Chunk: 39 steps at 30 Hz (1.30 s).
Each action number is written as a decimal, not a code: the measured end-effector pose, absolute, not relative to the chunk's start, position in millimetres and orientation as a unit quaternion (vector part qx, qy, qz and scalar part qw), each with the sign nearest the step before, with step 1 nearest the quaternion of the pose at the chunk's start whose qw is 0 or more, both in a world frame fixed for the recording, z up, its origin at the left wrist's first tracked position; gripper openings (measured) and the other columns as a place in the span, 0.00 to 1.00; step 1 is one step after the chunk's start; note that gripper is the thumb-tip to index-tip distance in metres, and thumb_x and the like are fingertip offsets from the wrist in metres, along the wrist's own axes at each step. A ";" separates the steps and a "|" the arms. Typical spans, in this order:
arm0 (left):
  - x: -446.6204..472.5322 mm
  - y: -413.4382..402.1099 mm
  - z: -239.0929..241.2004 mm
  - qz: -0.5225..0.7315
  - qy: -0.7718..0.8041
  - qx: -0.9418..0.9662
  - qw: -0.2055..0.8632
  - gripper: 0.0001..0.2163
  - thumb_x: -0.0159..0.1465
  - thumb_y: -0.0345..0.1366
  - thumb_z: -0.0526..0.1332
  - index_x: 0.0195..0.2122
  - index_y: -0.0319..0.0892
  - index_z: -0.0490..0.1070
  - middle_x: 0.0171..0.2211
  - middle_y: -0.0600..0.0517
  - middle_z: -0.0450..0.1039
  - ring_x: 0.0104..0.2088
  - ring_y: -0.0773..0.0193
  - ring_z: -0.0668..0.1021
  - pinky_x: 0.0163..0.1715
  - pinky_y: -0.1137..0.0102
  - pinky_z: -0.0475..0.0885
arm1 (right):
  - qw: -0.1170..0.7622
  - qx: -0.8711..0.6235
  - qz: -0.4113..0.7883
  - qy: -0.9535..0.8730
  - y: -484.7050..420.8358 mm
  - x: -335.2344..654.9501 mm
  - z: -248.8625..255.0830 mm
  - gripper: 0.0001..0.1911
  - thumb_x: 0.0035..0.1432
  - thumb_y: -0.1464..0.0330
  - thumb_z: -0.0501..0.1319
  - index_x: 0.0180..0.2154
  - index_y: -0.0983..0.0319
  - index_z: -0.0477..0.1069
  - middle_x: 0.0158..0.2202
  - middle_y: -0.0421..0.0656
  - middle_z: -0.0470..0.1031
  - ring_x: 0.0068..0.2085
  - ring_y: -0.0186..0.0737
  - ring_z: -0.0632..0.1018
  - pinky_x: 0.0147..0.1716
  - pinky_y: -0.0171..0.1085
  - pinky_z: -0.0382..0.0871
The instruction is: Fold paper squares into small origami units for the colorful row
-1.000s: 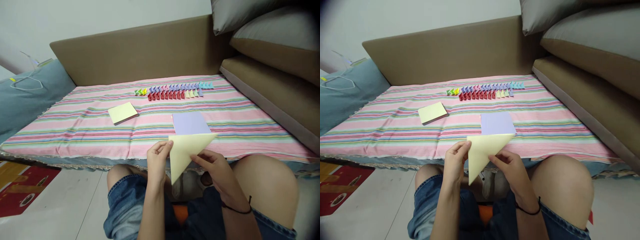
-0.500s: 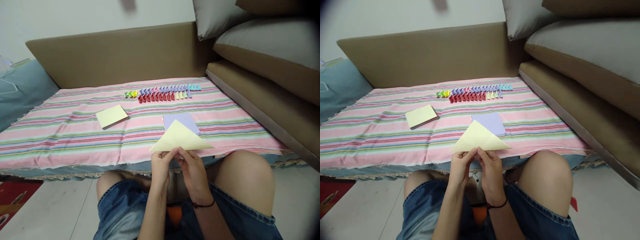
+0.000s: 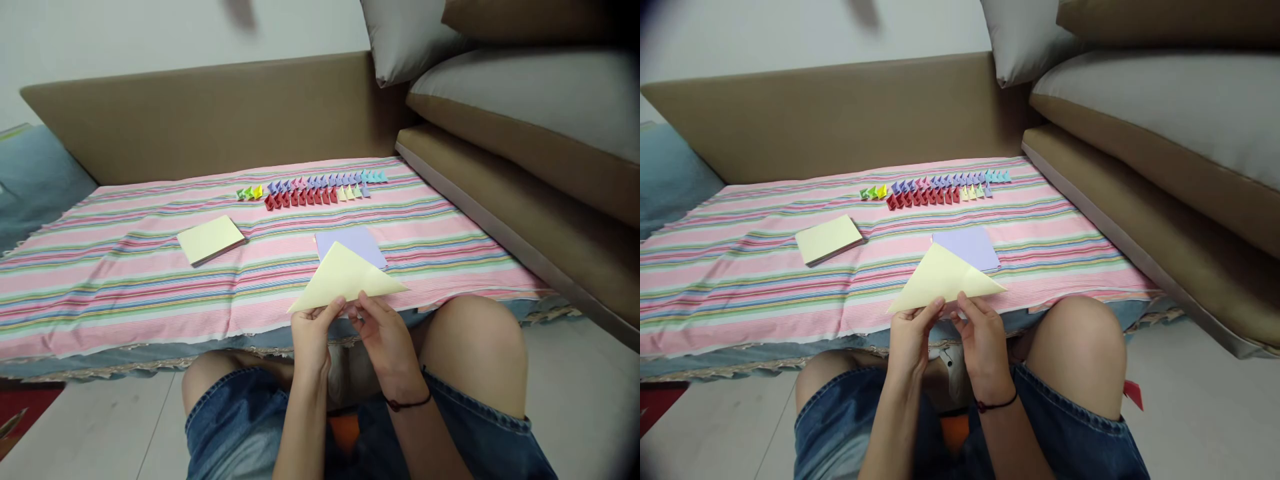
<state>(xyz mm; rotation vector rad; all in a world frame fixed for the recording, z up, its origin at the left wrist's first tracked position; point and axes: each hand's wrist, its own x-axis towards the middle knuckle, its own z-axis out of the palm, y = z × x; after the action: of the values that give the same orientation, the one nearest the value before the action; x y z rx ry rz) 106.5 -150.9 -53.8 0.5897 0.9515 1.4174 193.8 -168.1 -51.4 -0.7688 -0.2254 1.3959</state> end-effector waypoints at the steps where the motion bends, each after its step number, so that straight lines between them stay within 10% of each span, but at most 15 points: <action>1: 106.2 -150.8 -53.3 0.617 0.414 0.257 0.618 0.12 0.44 0.29 0.72 0.31 0.38 0.78 0.28 0.50 0.79 0.29 0.65 0.79 0.30 0.74 0.74 | 0.692 -0.341 0.628 -0.100 -168.4 194.3 -51.1 0.05 0.42 0.69 0.70 0.23 0.61 0.76 0.26 0.36 0.76 0.29 0.30 0.73 0.30 0.30 0.69; 27: 56.8 -141.9 -41.9 0.663 0.459 0.186 0.562 0.12 0.37 0.30 0.74 0.23 0.35 0.77 0.22 0.52 0.77 0.23 0.72 0.77 0.25 0.81 0.72 | 0.741 -0.381 0.552 -0.030 -162.4 229.6 -61.2 0.13 0.45 0.70 0.68 0.37 0.61 0.76 0.22 0.33 0.71 0.26 0.25 0.71 0.26 0.25 0.70; 39: 81.0 -151.9 -41.7 0.575 0.428 0.301 0.629 0.10 0.44 0.31 0.72 0.28 0.36 0.77 0.24 0.51 0.77 0.24 0.70 0.76 0.28 0.75 0.71 | 0.667 -0.412 0.571 -0.243 -171.3 180.8 -50.8 0.07 0.43 0.67 0.70 0.27 0.63 0.77 0.24 0.38 0.74 0.26 0.31 0.70 0.28 0.32 0.66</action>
<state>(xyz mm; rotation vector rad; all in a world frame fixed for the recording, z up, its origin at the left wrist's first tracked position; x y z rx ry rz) 81.0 -151.9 -41.7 0.6900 0.9810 1.3165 180.8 -171.3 -50.8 -0.9302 -0.5472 1.2877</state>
